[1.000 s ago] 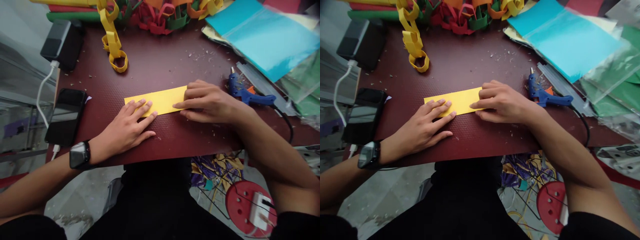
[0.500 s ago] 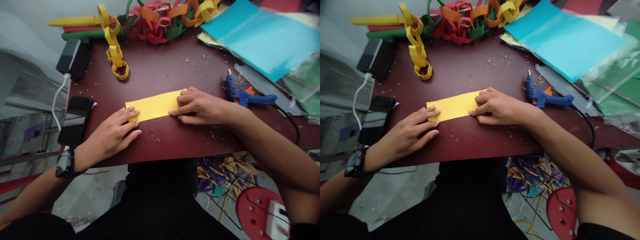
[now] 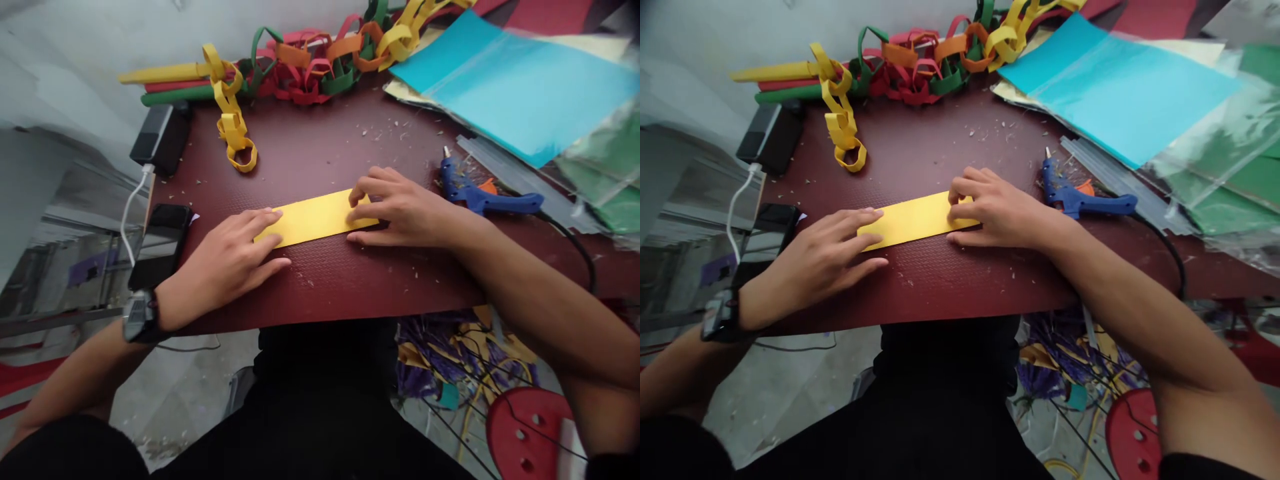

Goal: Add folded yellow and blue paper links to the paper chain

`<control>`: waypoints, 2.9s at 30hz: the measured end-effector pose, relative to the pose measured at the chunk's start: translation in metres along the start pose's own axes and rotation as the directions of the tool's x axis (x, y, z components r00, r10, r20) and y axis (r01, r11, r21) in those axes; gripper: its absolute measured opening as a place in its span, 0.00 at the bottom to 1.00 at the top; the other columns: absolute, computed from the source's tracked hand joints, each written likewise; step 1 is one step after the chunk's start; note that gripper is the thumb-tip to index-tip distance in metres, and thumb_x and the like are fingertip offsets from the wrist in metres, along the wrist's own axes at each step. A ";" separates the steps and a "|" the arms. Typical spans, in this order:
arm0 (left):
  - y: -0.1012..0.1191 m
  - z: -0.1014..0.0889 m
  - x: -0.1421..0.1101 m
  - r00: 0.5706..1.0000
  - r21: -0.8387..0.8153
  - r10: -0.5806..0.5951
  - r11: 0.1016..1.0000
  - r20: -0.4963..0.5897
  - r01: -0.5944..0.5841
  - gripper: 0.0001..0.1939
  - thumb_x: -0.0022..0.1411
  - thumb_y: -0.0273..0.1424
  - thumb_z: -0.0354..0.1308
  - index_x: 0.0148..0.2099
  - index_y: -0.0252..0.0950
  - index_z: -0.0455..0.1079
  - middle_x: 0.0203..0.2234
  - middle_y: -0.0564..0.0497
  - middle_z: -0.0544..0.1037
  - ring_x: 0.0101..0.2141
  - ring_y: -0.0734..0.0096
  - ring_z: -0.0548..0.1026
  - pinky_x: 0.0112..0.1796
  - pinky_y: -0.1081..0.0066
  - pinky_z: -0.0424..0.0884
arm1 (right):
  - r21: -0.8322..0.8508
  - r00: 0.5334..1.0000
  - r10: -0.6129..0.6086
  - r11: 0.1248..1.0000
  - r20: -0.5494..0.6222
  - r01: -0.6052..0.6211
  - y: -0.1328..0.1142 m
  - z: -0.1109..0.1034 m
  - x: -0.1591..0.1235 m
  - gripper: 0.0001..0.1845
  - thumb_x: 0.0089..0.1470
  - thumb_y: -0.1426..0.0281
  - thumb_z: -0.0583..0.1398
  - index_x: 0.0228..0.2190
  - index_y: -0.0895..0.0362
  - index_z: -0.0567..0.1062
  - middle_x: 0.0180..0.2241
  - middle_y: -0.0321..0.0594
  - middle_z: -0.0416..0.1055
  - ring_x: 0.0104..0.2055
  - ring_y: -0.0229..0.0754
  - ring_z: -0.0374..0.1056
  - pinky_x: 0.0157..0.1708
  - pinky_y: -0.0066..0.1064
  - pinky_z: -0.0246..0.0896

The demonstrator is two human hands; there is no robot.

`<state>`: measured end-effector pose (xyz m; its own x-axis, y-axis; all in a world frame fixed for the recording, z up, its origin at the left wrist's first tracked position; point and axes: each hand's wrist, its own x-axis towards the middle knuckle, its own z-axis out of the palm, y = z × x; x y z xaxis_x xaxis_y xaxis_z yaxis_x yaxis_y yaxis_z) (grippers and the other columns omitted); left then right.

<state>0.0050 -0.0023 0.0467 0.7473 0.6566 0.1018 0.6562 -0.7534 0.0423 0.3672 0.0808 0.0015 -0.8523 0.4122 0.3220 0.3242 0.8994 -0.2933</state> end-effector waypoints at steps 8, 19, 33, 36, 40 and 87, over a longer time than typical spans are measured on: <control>0.003 0.031 0.030 0.998 0.157 0.054 0.986 -0.036 -0.048 0.17 0.85 0.34 0.58 0.64 0.31 0.80 0.59 0.33 0.86 0.60 0.41 0.85 0.56 0.47 0.87 | -0.085 0.999 0.036 0.996 0.019 -0.035 0.000 0.005 0.001 0.15 0.81 0.64 0.59 0.56 0.52 0.85 0.58 0.51 0.83 0.56 0.54 0.73 0.59 0.50 0.69; -0.001 0.027 0.033 0.986 0.175 -0.107 0.976 -0.128 0.128 0.18 0.84 0.26 0.47 0.50 0.34 0.79 0.34 0.43 0.85 0.33 0.58 0.84 0.29 0.66 0.71 | -0.165 0.983 0.053 0.983 -0.178 -0.082 -0.021 -0.003 0.003 0.10 0.75 0.63 0.65 0.43 0.51 0.87 0.46 0.49 0.80 0.50 0.58 0.73 0.51 0.57 0.71; -0.004 0.031 0.029 0.977 0.041 -0.154 0.986 -0.148 0.162 0.17 0.85 0.30 0.48 0.52 0.35 0.80 0.39 0.42 0.87 0.36 0.58 0.85 0.32 0.65 0.71 | -0.051 0.999 -0.001 0.999 -0.041 -0.002 -0.027 -0.004 0.007 0.19 0.75 0.66 0.64 0.28 0.54 0.78 0.41 0.48 0.77 0.52 0.59 0.71 0.54 0.60 0.66; -0.003 0.029 0.027 0.988 0.064 -0.113 0.991 -0.102 0.120 0.15 0.84 0.29 0.51 0.50 0.36 0.80 0.40 0.41 0.87 0.38 0.55 0.86 0.32 0.64 0.74 | -0.025 0.968 0.050 0.998 -0.246 -0.058 -0.025 -0.007 0.006 0.16 0.73 0.64 0.66 0.30 0.53 0.75 0.39 0.46 0.77 0.46 0.54 0.72 0.52 0.56 0.67; 0.002 0.025 0.024 0.999 0.118 -0.041 0.992 -0.033 0.045 0.14 0.84 0.27 0.53 0.51 0.35 0.81 0.52 0.39 0.89 0.48 0.52 0.89 0.39 0.62 0.83 | -0.048 0.976 0.060 0.996 -0.207 -0.072 -0.018 -0.001 0.004 0.10 0.74 0.61 0.69 0.51 0.53 0.84 0.49 0.50 0.82 0.50 0.56 0.74 0.55 0.54 0.68; -0.061 0.047 0.035 0.782 -0.504 -0.448 0.840 -0.433 0.201 0.10 0.73 0.23 0.63 0.52 0.38 0.81 0.36 0.51 0.86 0.35 0.69 0.84 0.35 0.71 0.77 | 0.135 0.813 0.384 0.922 -0.438 -0.363 0.022 -0.016 -0.010 0.10 0.75 0.58 0.67 0.49 0.45 0.88 0.40 0.40 0.88 0.31 0.44 0.75 0.37 0.42 0.72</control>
<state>-0.0044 0.0684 0.0009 0.2458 0.8357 0.4912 0.6485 -0.5184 0.5574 0.3894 0.0991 0.0067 -0.3889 0.7441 0.5432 0.5527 0.6602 -0.5086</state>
